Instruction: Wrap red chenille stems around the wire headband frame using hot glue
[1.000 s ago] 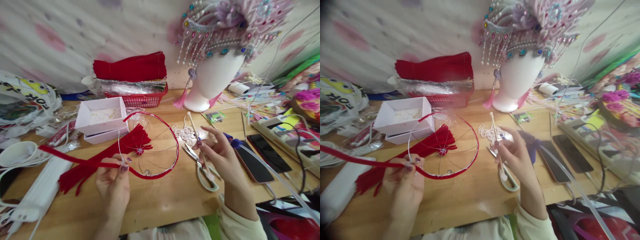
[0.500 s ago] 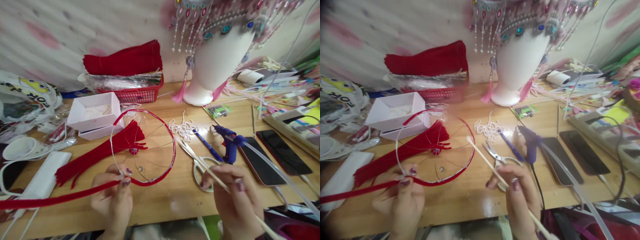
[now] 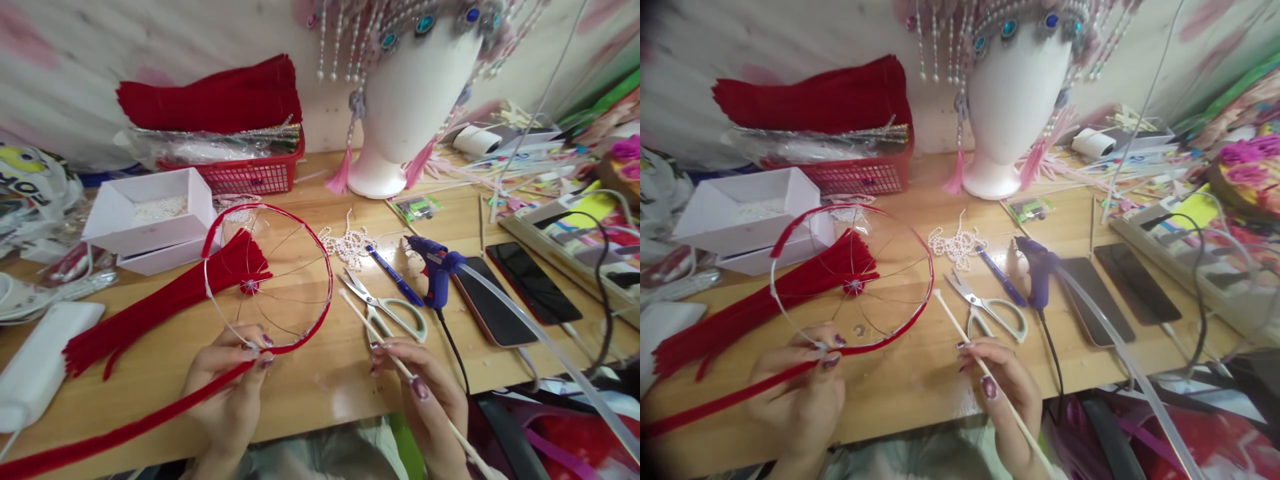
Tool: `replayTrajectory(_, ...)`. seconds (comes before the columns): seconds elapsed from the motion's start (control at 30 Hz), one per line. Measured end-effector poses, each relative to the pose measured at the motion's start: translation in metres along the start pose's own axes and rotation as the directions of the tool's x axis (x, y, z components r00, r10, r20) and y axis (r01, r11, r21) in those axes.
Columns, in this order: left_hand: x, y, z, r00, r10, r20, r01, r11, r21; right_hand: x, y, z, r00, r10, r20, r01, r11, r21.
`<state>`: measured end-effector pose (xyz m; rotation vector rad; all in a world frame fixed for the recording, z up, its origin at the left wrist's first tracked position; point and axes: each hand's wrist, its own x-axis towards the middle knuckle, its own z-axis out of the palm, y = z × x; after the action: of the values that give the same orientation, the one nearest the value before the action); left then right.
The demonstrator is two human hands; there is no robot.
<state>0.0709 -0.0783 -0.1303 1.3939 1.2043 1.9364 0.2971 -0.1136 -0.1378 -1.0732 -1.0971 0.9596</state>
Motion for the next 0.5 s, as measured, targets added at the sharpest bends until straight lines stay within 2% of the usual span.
replayTrajectory(0.1,-0.008,-0.003,-0.004,0.999,0.034,0.015,-0.035,0.999,0.021,0.002,0.006,0.004,0.996,-0.049,-0.071,0.049,0.999,0.006)
replayTrajectory(0.17,-0.013,-0.003,-0.006,0.999,0.045,0.018,-0.046,0.998,0.052,0.001,0.009,0.007,0.993,-0.027,-0.111,0.032,0.998,0.049)
replayTrajectory(0.27,-0.019,-0.003,-0.008,0.998,0.065,0.022,-0.067,0.996,0.059,-0.002,0.012,0.012,0.995,0.017,-0.099,-0.003,0.990,0.140)
replayTrajectory(0.33,-0.023,-0.003,-0.009,0.996,0.084,0.016,-0.085,0.996,0.026,-0.004,0.014,0.013,0.996,0.003,-0.092,0.013,0.985,0.171)
replayTrajectory(0.5,-0.028,-0.005,-0.009,0.992,0.122,-0.002,-0.122,0.992,0.021,-0.006,0.020,0.011,0.993,-0.075,-0.093,0.084,0.991,0.100)
